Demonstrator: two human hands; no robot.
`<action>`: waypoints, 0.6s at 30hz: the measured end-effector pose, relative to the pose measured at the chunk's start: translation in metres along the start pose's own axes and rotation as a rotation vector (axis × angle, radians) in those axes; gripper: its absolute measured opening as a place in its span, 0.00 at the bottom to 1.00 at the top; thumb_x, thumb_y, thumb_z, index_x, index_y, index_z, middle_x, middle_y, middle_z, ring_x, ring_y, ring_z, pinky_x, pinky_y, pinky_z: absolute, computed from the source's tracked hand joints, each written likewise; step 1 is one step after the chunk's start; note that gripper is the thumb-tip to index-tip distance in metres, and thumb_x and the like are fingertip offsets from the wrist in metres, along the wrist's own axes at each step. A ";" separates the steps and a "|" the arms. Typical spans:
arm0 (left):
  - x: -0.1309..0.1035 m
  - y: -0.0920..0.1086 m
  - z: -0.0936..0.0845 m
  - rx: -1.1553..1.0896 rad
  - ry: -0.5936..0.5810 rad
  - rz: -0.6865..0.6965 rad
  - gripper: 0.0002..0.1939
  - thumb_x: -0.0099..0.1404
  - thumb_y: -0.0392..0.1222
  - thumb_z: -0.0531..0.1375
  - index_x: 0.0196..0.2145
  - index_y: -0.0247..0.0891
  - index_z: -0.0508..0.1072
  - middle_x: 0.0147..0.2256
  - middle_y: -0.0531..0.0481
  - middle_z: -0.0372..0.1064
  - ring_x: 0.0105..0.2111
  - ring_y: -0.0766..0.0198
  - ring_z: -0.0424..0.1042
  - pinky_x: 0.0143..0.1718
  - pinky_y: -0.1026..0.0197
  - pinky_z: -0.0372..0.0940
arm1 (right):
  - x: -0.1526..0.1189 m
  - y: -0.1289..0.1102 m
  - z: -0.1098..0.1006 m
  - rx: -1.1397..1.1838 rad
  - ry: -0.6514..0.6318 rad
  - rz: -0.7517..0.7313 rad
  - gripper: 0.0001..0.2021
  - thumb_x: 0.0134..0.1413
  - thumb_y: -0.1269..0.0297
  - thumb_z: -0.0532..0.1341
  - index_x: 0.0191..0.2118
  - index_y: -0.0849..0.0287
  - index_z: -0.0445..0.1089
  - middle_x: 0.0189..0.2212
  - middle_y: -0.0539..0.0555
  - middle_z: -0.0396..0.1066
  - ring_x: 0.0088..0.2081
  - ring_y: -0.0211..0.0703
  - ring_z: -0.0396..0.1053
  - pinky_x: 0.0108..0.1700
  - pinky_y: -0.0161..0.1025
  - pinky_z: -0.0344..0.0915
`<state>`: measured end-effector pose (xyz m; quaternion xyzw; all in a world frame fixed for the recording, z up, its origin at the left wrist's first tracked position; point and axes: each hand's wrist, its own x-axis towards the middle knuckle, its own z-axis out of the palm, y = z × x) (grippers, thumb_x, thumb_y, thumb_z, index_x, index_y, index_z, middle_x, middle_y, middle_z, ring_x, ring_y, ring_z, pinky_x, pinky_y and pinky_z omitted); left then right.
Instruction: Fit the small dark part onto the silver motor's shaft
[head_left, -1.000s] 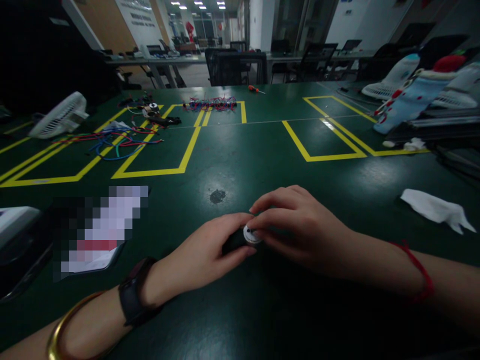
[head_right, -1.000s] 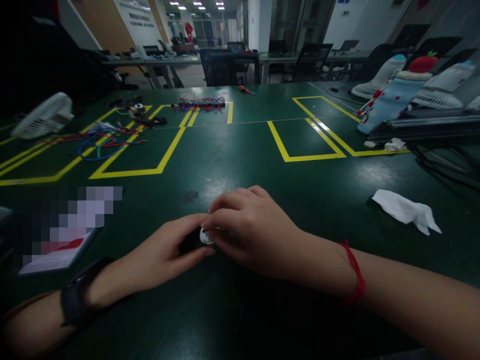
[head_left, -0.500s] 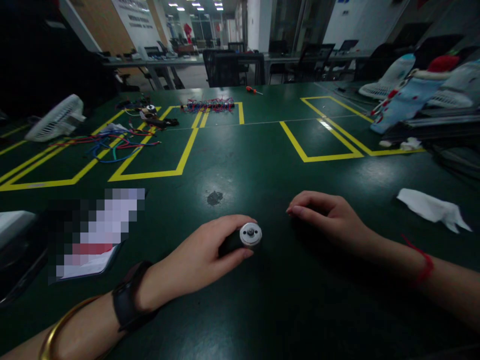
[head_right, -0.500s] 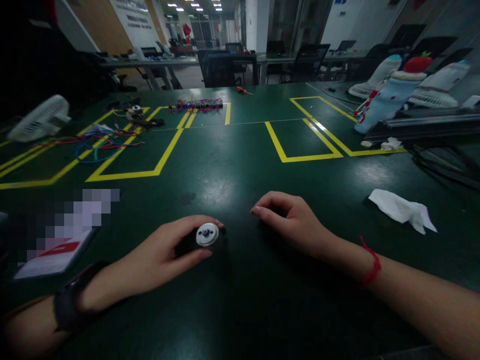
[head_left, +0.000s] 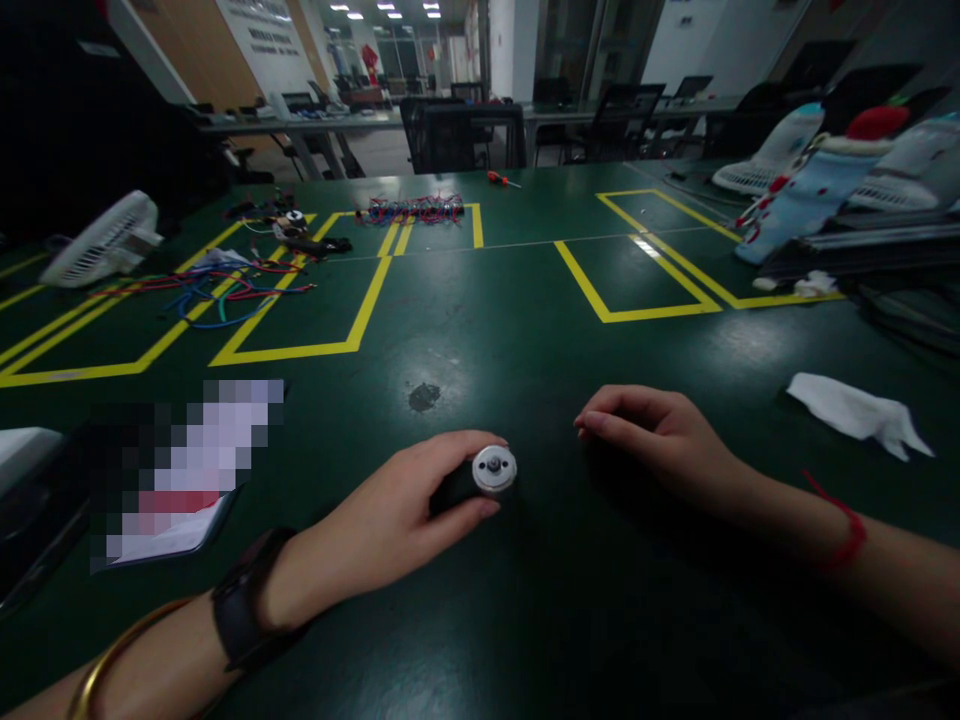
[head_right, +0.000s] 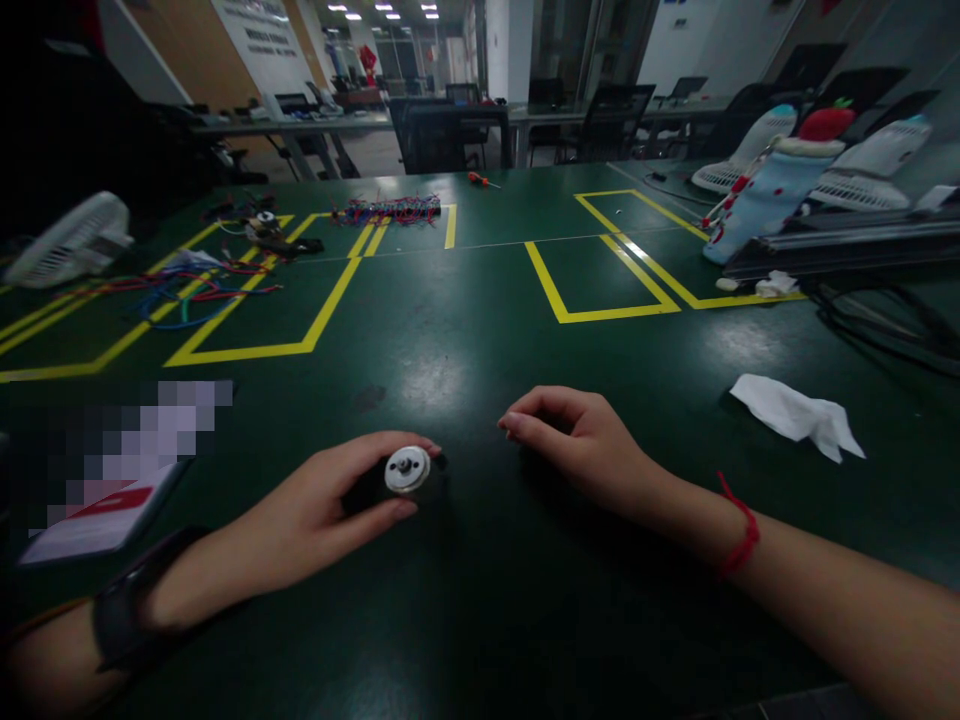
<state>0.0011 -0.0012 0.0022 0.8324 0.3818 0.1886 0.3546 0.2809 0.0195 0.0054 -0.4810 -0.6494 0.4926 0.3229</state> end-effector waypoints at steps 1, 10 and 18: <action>0.000 0.000 0.000 -0.003 0.001 0.000 0.21 0.66 0.37 0.60 0.56 0.47 0.62 0.53 0.52 0.67 0.51 0.60 0.68 0.53 0.56 0.63 | 0.000 0.000 0.000 -0.003 -0.001 -0.004 0.10 0.57 0.55 0.63 0.35 0.57 0.74 0.30 0.51 0.72 0.31 0.38 0.68 0.31 0.35 0.64; 0.001 0.001 0.001 -0.010 0.014 0.004 0.21 0.66 0.37 0.60 0.55 0.46 0.63 0.52 0.50 0.68 0.50 0.57 0.69 0.53 0.54 0.64 | 0.001 0.000 0.000 -0.265 -0.072 -0.188 0.08 0.61 0.60 0.59 0.38 0.58 0.73 0.35 0.53 0.73 0.37 0.42 0.71 0.39 0.39 0.68; 0.002 0.001 0.003 0.015 0.034 0.013 0.20 0.65 0.37 0.60 0.54 0.46 0.64 0.51 0.52 0.69 0.49 0.60 0.69 0.51 0.57 0.64 | 0.008 -0.019 0.010 -0.582 -0.328 -0.382 0.09 0.58 0.67 0.61 0.44 0.57 0.74 0.46 0.57 0.69 0.47 0.46 0.69 0.50 0.46 0.67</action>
